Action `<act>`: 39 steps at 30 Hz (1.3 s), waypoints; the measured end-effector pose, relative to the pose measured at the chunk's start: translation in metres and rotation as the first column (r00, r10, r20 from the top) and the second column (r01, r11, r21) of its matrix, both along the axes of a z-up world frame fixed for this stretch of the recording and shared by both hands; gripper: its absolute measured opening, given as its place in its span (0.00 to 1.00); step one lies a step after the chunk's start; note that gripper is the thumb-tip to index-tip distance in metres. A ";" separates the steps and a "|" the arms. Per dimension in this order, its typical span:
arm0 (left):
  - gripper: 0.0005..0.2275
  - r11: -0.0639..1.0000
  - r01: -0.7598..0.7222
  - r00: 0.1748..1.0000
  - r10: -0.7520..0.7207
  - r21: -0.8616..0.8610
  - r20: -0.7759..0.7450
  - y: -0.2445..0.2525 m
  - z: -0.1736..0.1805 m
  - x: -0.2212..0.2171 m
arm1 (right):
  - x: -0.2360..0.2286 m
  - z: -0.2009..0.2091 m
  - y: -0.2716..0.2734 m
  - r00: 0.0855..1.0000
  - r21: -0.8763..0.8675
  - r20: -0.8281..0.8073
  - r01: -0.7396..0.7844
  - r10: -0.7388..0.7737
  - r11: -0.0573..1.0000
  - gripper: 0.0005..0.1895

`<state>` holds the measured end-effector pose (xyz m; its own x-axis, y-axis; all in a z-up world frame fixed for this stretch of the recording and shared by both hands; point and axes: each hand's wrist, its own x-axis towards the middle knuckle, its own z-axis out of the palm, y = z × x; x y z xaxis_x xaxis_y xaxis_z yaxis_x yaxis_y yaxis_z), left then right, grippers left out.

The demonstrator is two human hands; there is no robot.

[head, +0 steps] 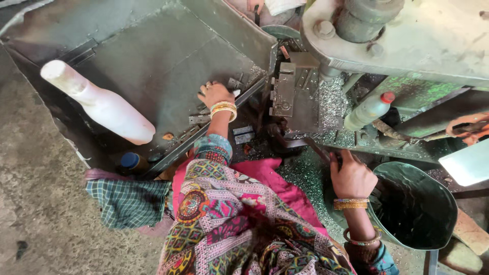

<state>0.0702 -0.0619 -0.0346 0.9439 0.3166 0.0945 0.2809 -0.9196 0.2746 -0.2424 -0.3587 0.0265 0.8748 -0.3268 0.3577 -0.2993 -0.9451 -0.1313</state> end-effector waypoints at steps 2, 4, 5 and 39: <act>0.23 0.998 0.047 0.997 -0.044 -0.050 0.062 -0.001 0.012 -0.013 | -0.001 0.000 0.001 1.000 0.019 -0.021 0.003 -0.003 1.000 0.14; 0.19 0.982 0.094 0.987 -0.070 -0.165 0.141 -0.007 0.023 -0.025 | 0.000 -0.002 0.002 0.999 0.019 -0.038 0.007 -0.006 1.000 0.15; 0.17 0.959 0.119 0.979 -0.071 -0.255 0.190 -0.012 0.026 -0.033 | 0.000 -0.003 0.003 0.999 0.008 -0.044 0.010 -0.009 1.000 0.15; 0.16 0.713 0.669 0.724 -0.689 0.209 0.029 -0.183 0.023 -0.094 | 0.003 -0.143 -0.055 0.876 0.445 -0.449 0.048 0.177 0.894 0.24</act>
